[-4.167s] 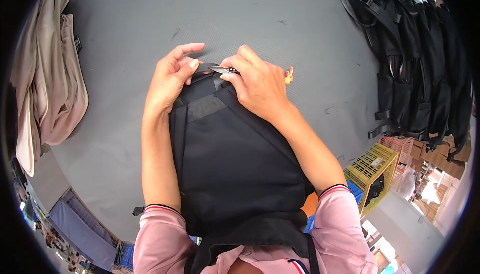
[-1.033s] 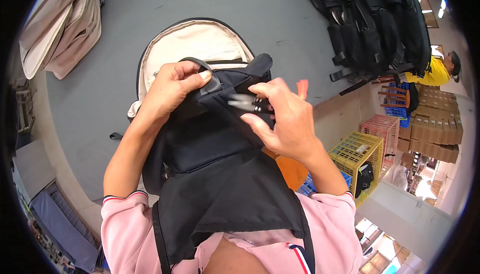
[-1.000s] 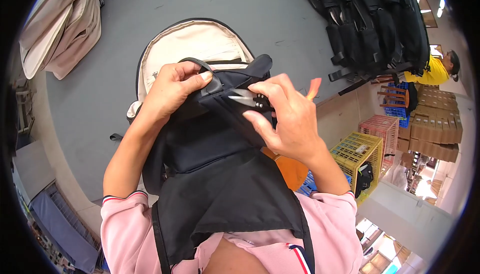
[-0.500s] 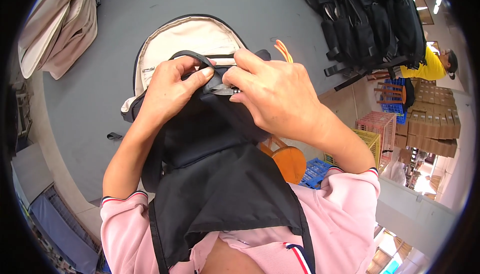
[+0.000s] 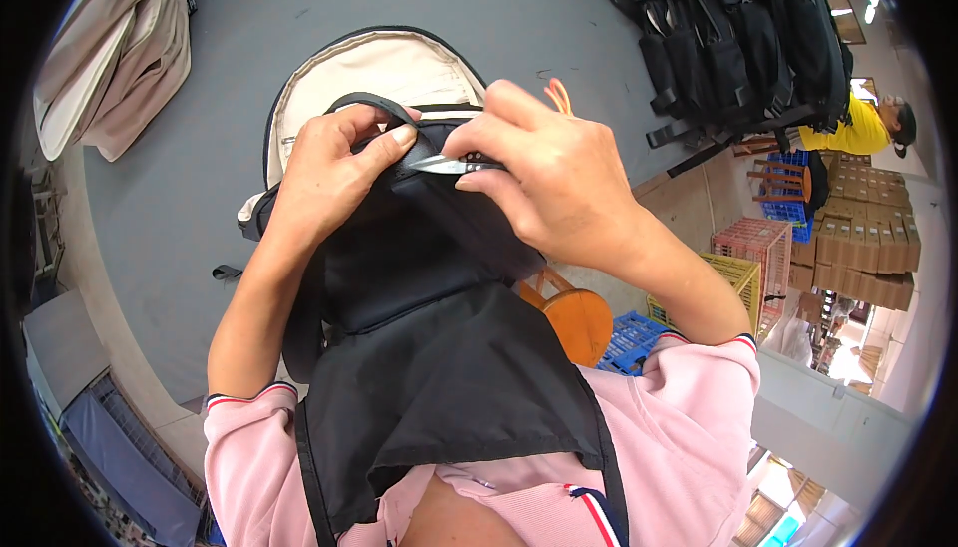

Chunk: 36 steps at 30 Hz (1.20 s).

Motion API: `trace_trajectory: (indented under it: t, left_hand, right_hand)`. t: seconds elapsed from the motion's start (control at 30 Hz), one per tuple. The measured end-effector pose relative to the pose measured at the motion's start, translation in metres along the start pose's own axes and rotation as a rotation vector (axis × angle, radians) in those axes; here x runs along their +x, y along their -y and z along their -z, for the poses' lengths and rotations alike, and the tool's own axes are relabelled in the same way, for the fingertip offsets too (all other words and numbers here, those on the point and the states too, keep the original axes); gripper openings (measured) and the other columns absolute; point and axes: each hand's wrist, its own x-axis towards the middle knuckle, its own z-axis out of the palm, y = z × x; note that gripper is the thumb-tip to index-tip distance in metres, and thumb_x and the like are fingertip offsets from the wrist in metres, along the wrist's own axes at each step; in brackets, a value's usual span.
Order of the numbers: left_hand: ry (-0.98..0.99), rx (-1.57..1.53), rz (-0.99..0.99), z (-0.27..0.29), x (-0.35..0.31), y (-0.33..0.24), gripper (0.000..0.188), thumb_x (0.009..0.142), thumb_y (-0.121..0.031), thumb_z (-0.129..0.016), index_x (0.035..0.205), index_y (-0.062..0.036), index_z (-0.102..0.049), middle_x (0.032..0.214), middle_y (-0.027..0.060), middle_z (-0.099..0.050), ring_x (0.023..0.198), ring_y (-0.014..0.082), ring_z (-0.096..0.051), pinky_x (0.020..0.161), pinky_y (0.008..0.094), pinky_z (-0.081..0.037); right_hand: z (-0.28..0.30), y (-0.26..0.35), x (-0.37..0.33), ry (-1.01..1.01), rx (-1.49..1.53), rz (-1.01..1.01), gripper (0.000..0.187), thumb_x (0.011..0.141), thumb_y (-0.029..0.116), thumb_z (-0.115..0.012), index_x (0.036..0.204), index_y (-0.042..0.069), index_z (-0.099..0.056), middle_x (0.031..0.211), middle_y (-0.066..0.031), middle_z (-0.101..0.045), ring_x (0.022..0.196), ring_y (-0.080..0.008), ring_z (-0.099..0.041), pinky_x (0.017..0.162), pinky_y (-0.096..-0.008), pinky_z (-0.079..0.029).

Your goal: Inspecting and cleaning loose threads or excess material from backpack straps and components using a small tool.

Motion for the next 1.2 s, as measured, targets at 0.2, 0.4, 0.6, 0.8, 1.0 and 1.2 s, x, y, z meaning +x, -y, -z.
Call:
trace_trajectory:
  t: [0.2,0.4,0.6,0.8,1.0,1.2]
  left_hand:
    - [0.016,-0.005,0.029,0.003,0.003,0.001,0.033,0.082,-0.033,-0.060,0.093,-0.0031,-0.069,0.072,0.0145,-0.066,0.072,0.0276,-0.064,0.067,0.0380,-0.047]
    - [-0.046,0.073,-0.024,0.011,0.007,0.002,0.030,0.085,-0.028,-0.056,0.090,-0.0004,-0.067,0.071,0.0193,-0.062,0.070,0.0331,-0.062,0.066,0.0416,-0.046]
    - [-0.282,0.392,-0.602,0.023,0.002,0.026,0.019,0.084,0.001,-0.053,0.101,0.0007,-0.062,0.077,0.0190,-0.062,0.071,0.0367,-0.061,0.067,0.0417,-0.049]
    - [-0.764,0.201,-0.169,0.046,-0.027,0.061,0.013,0.082,-0.010,-0.068,0.088,0.0002,-0.065,0.075,0.0106,-0.065,0.067,0.0203,-0.062,0.063,0.0298,-0.050]
    - [-0.299,0.364,0.445,0.065,0.002,0.055,0.036,0.079,-0.030,-0.073,0.074,0.0016,-0.057,0.066,0.0065,-0.061,0.060,0.0129,-0.058,0.057,0.0281,-0.045]
    - [-0.284,-0.768,0.320,0.054,0.003,0.070,0.022,0.086,-0.021,-0.068,0.096,-0.0031,-0.060,0.075,-0.0021,-0.061,0.058,0.0037,-0.055,0.055,0.0196,-0.048]
  right_hand:
    - [0.001,0.003,0.005,0.024,-0.051,-0.006,0.019,0.072,0.010,-0.070,0.088,0.011,-0.061,0.082,-0.0045,-0.052,0.068,-0.0257,-0.059,0.058,-0.0369,-0.045]
    - [-0.015,-0.011,0.015,-0.080,0.160,-0.088,0.020,0.074,0.013,-0.069,0.093,0.010,-0.061,0.084,-0.0057,-0.052,0.070,-0.0256,-0.058,0.065,-0.0346,-0.046]
    - [-0.060,-0.062,0.062,-0.047,0.243,-0.333,0.030,0.072,0.027,-0.073,0.094,0.008,-0.065,0.076,-0.0058,-0.051,0.073,-0.0229,-0.055,0.066,-0.0346,-0.043]
    - [-0.085,-0.074,0.085,-0.195,0.296,-0.360,0.025,0.075,0.027,-0.072,0.089,0.007,-0.066,0.073,-0.0033,-0.049,0.065,-0.0177,-0.052,0.060,-0.0320,-0.041]
    - [-0.085,-0.072,0.094,-0.228,0.207,-0.354,0.022,0.075,0.022,-0.072,0.090,0.007,-0.065,0.072,-0.0030,-0.049,0.062,-0.0164,-0.050,0.057,-0.0309,-0.041]
    - [-0.097,-0.041,0.096,-0.550,0.139,-0.009,0.028,0.067,0.000,-0.068,0.093,0.011,-0.065,0.074,-0.0024,-0.053,0.062,-0.0173,-0.056,0.060,-0.0297,-0.044]
